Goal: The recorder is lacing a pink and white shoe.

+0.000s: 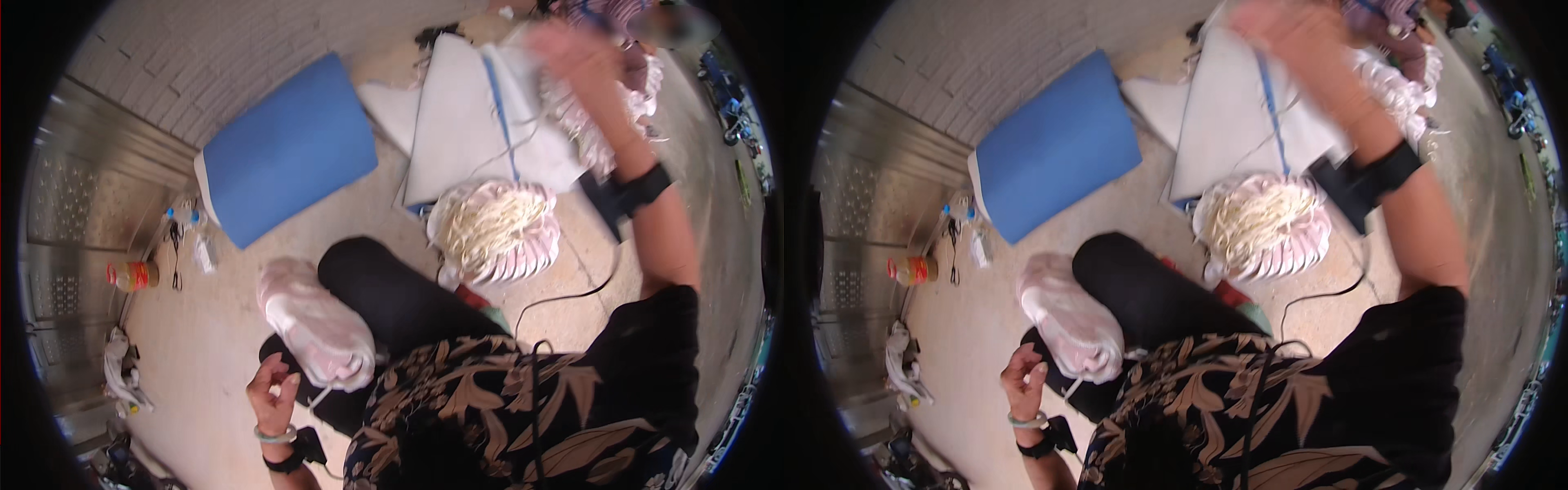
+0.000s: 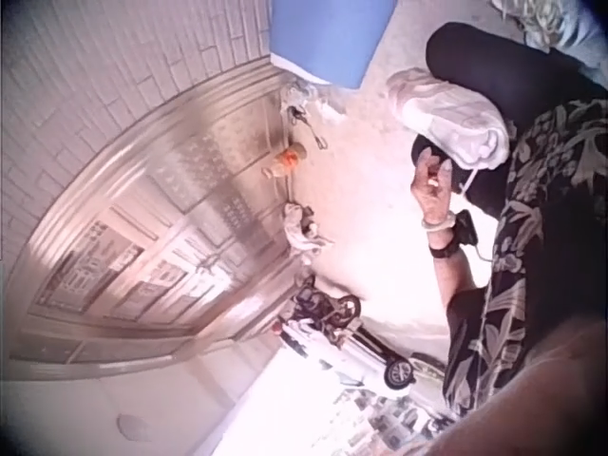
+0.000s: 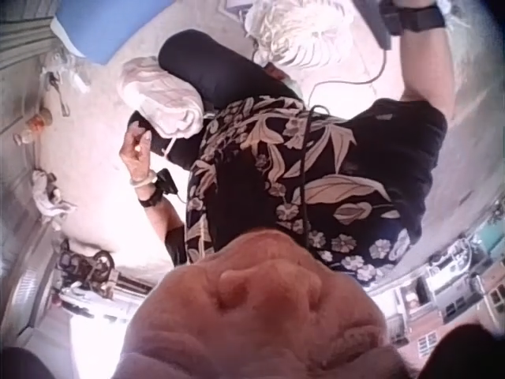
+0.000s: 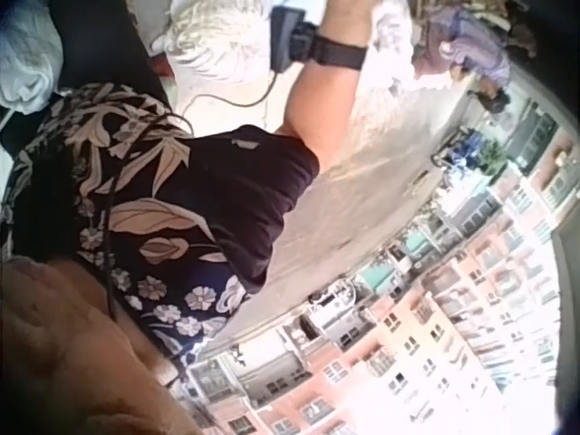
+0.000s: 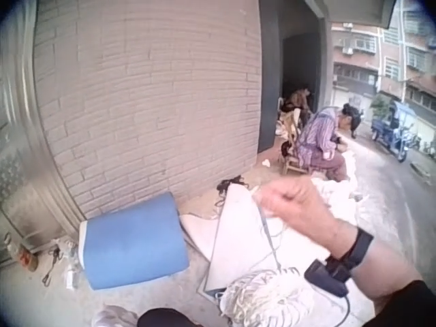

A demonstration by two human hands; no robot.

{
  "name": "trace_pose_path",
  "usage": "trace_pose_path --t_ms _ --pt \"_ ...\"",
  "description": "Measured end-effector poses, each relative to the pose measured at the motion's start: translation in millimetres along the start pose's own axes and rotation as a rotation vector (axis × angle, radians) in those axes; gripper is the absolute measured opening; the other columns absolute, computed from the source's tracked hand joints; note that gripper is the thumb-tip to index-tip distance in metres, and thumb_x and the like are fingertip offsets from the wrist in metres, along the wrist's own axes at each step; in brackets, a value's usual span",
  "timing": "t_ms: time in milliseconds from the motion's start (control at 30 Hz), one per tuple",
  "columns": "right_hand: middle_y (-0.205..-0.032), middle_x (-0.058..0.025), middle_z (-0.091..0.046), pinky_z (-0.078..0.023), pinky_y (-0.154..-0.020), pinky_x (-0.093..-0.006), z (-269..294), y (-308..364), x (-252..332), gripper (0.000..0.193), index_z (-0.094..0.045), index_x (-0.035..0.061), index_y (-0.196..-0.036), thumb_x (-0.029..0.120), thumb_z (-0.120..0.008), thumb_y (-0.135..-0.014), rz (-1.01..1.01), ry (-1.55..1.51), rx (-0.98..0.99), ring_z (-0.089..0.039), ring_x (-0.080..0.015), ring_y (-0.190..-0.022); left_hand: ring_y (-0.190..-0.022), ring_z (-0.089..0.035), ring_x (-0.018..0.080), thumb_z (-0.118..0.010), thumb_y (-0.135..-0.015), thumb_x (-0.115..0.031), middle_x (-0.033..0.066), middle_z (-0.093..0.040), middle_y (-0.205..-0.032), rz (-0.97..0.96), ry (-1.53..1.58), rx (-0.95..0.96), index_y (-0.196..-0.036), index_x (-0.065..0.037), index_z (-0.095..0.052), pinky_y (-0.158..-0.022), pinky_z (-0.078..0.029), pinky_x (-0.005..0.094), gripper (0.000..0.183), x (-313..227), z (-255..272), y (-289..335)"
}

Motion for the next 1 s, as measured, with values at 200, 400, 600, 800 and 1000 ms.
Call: trace_pose_path --t_ms 200,400,600,800,1000 --pt "-0.058 -0.0049 -0.054 -0.045 -0.045 -0.0357 58 -44 191 0.011 -0.053 0.0133 -0.065 0.019 -0.058 -0.073 0.105 -1.335 0.506 -0.058 -0.0240 -0.055 -0.116 -0.048 0.0218 -0.077 -0.073 -0.032 0.0122 -0.052 -0.124 -0.191 0.303 0.089 -0.130 0.000 -0.041 -0.098 -0.035 0.0367 0.073 -97 -32 -58" --pt "-0.058 -0.0056 -0.054 -0.043 -0.043 -0.0361 96 -63 203 0.015 -0.050 0.0089 -0.064 0.019 -0.059 -0.071 0.076 -1.488 0.003 -0.058 -0.0251 -0.054 -0.105 -0.055 0.0213 -0.074 -0.077 -0.012 0.0126 -0.055 -0.117 -0.216 0.813 0.371 -0.129 -0.002 -0.040 -0.093 -0.041 0.0340 0.062 -147 -96 -93" --pt "-0.067 -0.0097 -0.060 -0.047 -0.057 -0.0440 -17 0 137 0.020 -0.058 0.0093 -0.070 0.025 -0.055 -0.081 -0.301 -1.207 0.375 -0.061 -0.0315 -0.066 -0.059 -0.051 0.0042 -0.062 -0.087 -0.005 -0.0012 -0.060 -0.070 0.007 0.638 0.266 -0.094 0.001 -0.063 -0.054 -0.041 0.0199 0.009 -105 -64 -93" --pt "-0.083 -0.0105 -0.067 -0.051 -0.070 -0.0419 -140 159 80 0.022 -0.068 0.0103 -0.079 0.030 -0.058 -0.081 -0.678 -0.580 1.049 -0.064 -0.0299 -0.082 -0.049 -0.052 0.0060 -0.066 -0.084 -0.008 0.0028 -0.061 -0.063 0.051 0.315 0.291 -0.085 0.000 -0.064 -0.042 -0.038 0.0183 0.008 -68 -8 -75" --pt "-0.090 -0.0156 -0.064 -0.049 -0.077 -0.0437 -120 112 213 0.024 -0.065 0.0070 -0.090 0.025 -0.064 -0.074 -0.343 -0.937 1.020 -0.062 -0.0335 -0.086 -0.050 -0.052 0.0053 -0.067 -0.082 -0.004 0.0007 -0.059 -0.064 0.010 0.215 0.201 -0.082 -0.001 -0.064 -0.043 -0.038 0.0184 0.005 -82 -16 -75"
Point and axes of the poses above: each hand's wrist, its own y-axis away from the middle knuckle, its own z-axis out of the back of the hand, x = y × z, the point moved 7 cm from there along -y, towards the middle knuckle
